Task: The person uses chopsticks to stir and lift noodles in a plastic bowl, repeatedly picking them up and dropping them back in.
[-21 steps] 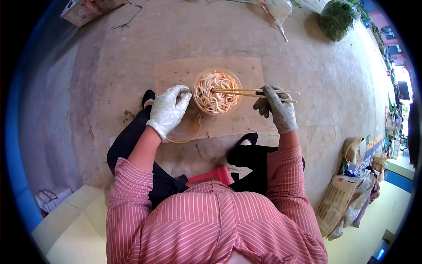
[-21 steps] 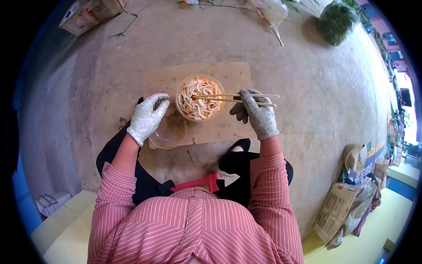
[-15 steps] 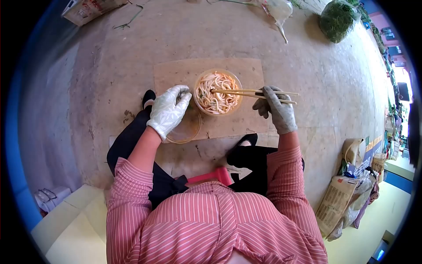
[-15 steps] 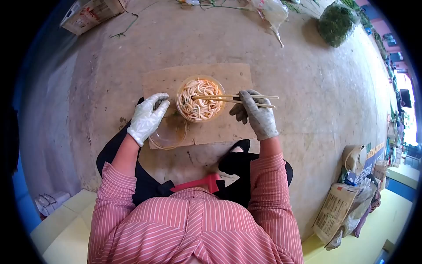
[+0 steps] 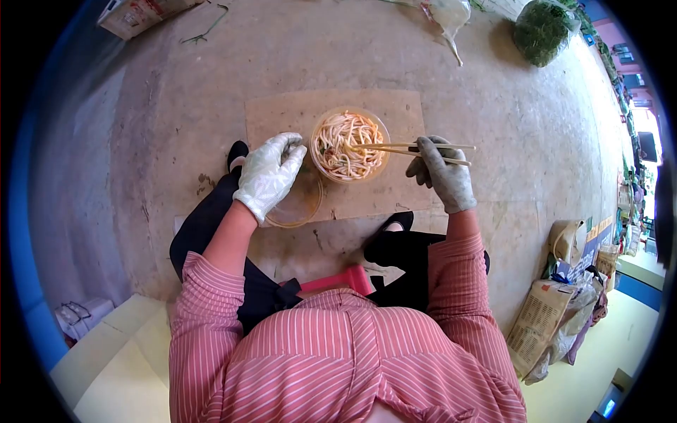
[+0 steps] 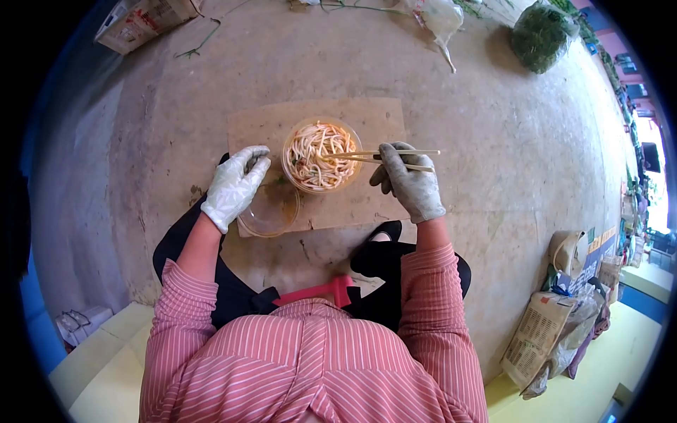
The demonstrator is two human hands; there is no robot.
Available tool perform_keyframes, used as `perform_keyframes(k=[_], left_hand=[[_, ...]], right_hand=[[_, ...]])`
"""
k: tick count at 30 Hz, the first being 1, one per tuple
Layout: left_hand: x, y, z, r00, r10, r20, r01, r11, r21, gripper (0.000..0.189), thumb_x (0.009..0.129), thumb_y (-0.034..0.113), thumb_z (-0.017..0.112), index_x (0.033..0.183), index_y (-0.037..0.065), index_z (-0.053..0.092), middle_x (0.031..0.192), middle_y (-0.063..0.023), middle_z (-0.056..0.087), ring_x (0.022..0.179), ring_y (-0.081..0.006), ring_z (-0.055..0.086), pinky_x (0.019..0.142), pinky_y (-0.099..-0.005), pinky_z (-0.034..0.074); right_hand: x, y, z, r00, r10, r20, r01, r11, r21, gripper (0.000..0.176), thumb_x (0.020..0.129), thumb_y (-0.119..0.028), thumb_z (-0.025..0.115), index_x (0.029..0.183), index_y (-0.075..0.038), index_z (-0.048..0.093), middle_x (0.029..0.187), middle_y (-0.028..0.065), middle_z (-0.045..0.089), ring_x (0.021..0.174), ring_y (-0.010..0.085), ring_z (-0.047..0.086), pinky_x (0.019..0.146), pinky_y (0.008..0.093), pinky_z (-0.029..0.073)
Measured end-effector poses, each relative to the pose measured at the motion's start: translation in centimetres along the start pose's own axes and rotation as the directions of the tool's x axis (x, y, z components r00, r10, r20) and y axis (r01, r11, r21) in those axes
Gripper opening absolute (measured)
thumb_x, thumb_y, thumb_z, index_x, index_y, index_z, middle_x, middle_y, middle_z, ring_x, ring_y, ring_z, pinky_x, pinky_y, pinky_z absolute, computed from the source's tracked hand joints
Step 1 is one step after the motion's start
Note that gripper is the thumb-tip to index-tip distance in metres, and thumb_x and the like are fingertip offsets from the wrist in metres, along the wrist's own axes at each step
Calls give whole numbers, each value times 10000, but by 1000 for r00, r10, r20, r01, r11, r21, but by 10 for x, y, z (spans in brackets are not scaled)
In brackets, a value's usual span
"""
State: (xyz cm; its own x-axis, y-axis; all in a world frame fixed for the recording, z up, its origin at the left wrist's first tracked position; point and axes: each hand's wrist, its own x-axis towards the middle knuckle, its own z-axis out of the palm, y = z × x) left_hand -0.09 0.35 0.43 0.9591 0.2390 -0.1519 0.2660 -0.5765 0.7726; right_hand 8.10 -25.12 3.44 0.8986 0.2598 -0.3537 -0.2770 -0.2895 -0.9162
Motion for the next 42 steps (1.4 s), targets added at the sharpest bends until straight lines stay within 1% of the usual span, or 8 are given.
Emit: perform_keyframes(k=[8, 12, 18, 20, 22, 34, 38, 42], left_hand=[[1, -7, 6, 997, 52, -63, -52, 999, -4, 248, 781, 199, 583, 972, 41, 590, 839, -106, 630, 712, -189, 611, 656, -290, 477], [1, -7, 5, 998, 48, -50, -48, 999, 10, 252, 780, 198, 585, 975, 38, 590, 832, -107, 629, 704, -185, 609, 651, -286, 478], [0, -2, 4, 998, 35, -54, -36, 999, 0, 259, 779, 203, 585, 979, 39, 591, 830, -109, 628, 692, -184, 608, 645, -287, 477], [0, 3, 1, 998, -45, 45, 45, 999, 13, 278, 818, 190, 555, 1041, 23, 558, 892, -132, 609, 780, -178, 582, 693, -284, 452], [0, -2, 5, 1000, -6, -1, 6, 1000, 3, 270, 797, 194, 571, 1011, 30, 574, 863, -120, 619, 736, -183, 596, 670, -286, 465], [-1, -2, 3, 999, 32, -20, -32, 999, 23, 263, 793, 188, 575, 1007, 34, 577, 861, -116, 620, 716, -181, 594, 661, -285, 466], [0, 0, 1, 999, -20, 28, 20, 1000, 2, 276, 813, 190, 558, 1039, 32, 562, 909, -128, 612, 733, -175, 577, 680, -283, 455], [0, -3, 3, 1000, -20, 19, 21, 1000, -21, 279, 813, 193, 558, 1042, 34, 562, 914, -129, 612, 721, -172, 573, 677, -284, 454]], right_hand=[[2, 6, -1, 986, -108, -129, 116, 992, 53, 255, 869, -245, 484, 828, -4, 557, 577, 72, 594, 435, 54, 465, 399, 178, 344], [-7, -5, 3, 999, -36, 38, 39, 996, -84, 239, 867, -215, 492, 826, 10, 559, 581, 70, 590, 440, 64, 460, 423, 192, 369], [-16, -10, -9, 1000, -2, 8, 3, 997, -76, 248, 864, -223, 499, 808, 10, 565, 567, 68, 582, 454, 66, 474, 426, 195, 380], [-17, -10, -5, 991, 33, 128, -21, 996, -90, 251, 864, -224, 497, 809, 10, 568, 569, 66, 582, 463, 66, 483, 431, 202, 386], [-11, -1, 2, 987, 36, 158, -11, 988, -153, 259, 863, -223, 501, 805, 19, 575, 570, 60, 583, 473, 73, 499, 443, 216, 401], [3, 21, 27, 916, -381, 124, 397, 823, -406, 231, 848, -234, 523, 786, -16, 566, 599, 123, 585, 498, 201, 569, 482, 288, 440], [9, 29, 30, 881, -417, 222, 471, 739, -481, 212, 839, -209, 531, 757, -15, 558, 586, 146, 567, 519, 241, 576, 484, 303, 440], [0, 9, 22, 925, -341, 166, 376, 772, -512, 198, 834, -195, 535, 755, -16, 567, 562, 141, 562, 494, 221, 564, 469, 308, 431]])
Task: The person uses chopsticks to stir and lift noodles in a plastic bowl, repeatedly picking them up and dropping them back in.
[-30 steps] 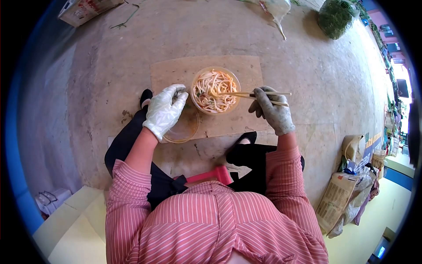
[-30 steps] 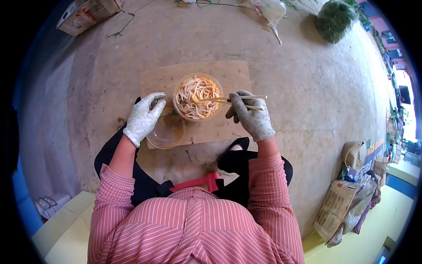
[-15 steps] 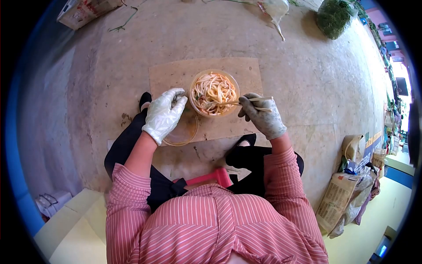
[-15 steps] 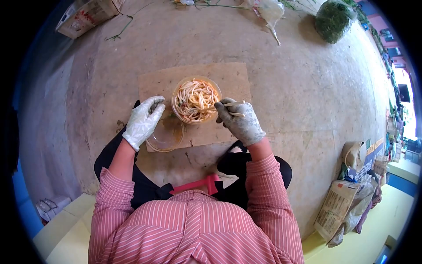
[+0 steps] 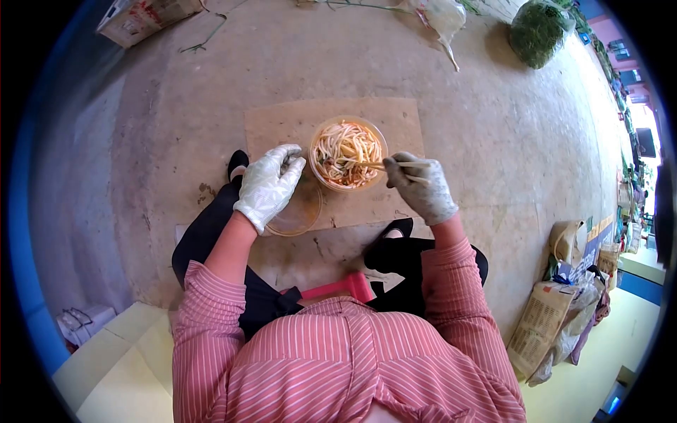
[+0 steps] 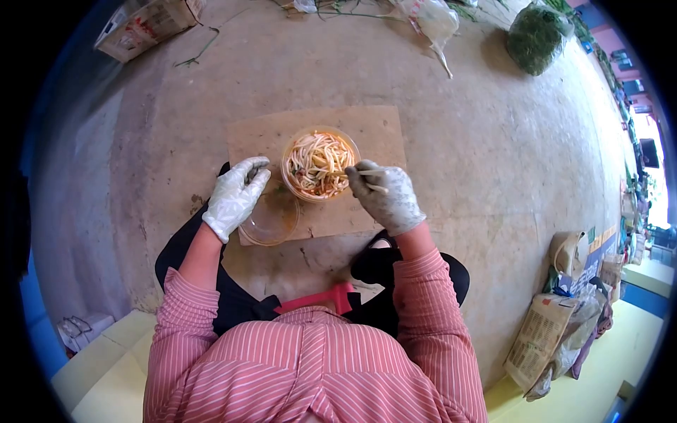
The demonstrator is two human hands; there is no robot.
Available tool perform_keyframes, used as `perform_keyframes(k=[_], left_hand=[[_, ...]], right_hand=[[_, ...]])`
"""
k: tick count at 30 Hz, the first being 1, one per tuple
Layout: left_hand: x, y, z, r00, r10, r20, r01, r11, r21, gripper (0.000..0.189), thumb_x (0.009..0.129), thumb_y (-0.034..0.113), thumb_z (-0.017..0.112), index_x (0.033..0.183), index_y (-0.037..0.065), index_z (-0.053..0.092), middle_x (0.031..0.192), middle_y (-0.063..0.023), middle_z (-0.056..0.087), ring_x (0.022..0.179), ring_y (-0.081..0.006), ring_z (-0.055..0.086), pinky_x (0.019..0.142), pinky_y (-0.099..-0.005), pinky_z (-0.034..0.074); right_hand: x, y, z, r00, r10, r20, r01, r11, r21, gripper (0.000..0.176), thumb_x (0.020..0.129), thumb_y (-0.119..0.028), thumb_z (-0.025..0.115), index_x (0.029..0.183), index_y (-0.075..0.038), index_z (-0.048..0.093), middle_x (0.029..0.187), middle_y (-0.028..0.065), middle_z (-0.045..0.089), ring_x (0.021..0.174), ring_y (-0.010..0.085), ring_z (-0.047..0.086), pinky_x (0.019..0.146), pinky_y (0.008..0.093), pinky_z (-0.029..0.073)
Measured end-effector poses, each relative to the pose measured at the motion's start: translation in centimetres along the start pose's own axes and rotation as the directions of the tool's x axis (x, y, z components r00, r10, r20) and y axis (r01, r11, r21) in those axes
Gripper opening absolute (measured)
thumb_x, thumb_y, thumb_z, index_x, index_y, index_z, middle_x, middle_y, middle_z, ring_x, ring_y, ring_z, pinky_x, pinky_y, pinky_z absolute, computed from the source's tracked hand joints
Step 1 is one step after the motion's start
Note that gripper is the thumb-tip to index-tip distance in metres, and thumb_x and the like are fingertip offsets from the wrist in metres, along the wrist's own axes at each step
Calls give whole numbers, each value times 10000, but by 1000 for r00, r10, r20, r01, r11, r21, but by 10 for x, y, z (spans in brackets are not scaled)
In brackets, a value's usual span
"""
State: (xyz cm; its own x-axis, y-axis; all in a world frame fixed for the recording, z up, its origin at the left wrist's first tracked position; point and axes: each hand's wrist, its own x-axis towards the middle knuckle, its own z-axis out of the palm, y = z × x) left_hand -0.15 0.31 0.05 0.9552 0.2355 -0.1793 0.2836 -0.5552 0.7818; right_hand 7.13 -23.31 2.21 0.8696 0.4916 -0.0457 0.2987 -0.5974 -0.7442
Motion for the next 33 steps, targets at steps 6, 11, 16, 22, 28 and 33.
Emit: perform_keyframes(k=[6, 11, 16, 22, 28, 33], left_hand=[[-1, 4, -3, 1000, -6, 6, 6, 999, 53, 280, 813, 198, 558, 1041, 35, 563, 925, -132, 611, 721, -174, 571, 676, -286, 452], [1, -1, 2, 997, 53, -54, -51, 998, 40, 255, 784, 203, 575, 982, 43, 589, 856, -113, 627, 701, -197, 611, 654, -295, 479], [1, -1, 3, 998, 52, -42, -50, 998, 40, 256, 785, 199, 573, 984, 38, 586, 858, -114, 628, 702, -195, 611, 654, -296, 478], [-2, 2, -1, 1000, 16, -24, -15, 1000, 27, 259, 788, 198, 568, 991, 37, 581, 870, -112, 627, 727, -194, 612, 670, -291, 477], [0, 3, 0, 999, 33, -23, -32, 999, 31, 261, 789, 197, 565, 993, 34, 579, 887, -111, 625, 742, -197, 613, 681, -293, 479], [0, 5, 0, 999, 36, -24, -35, 998, 49, 257, 790, 196, 565, 989, 36, 579, 881, -111, 625, 741, -198, 613, 679, -293, 478]], right_hand=[[-9, -7, -36, 961, 276, -29, -252, 911, 325, 263, 857, -199, 505, 720, 15, 574, 549, 40, 580, 456, 64, 490, 434, 212, 396], [-7, -12, -38, 936, 352, -17, -296, 812, 502, 245, 864, -201, 496, 799, 27, 554, 561, 64, 584, 446, 67, 475, 425, 197, 385], [1, 9, -15, 958, 285, -18, -248, 862, 442, 240, 868, -201, 488, 803, 22, 550, 552, 63, 583, 437, 61, 469, 414, 198, 379], [-6, -1, -28, 954, 299, -20, -260, 858, 443, 249, 864, -217, 494, 808, 19, 550, 549, 67, 582, 424, 65, 465, 408, 195, 375], [-5, -10, -27, 938, 342, 61, -311, 748, 586, 247, 865, -225, 489, 825, 12, 548, 545, 85, 576, 427, 72, 470, 406, 196, 373], [-2, -12, -18, 943, 310, 124, -323, 749, 578, 250, 869, -229, 486, 844, 13, 543, 551, 78, 573, 433, 70, 471, 410, 194, 373]])
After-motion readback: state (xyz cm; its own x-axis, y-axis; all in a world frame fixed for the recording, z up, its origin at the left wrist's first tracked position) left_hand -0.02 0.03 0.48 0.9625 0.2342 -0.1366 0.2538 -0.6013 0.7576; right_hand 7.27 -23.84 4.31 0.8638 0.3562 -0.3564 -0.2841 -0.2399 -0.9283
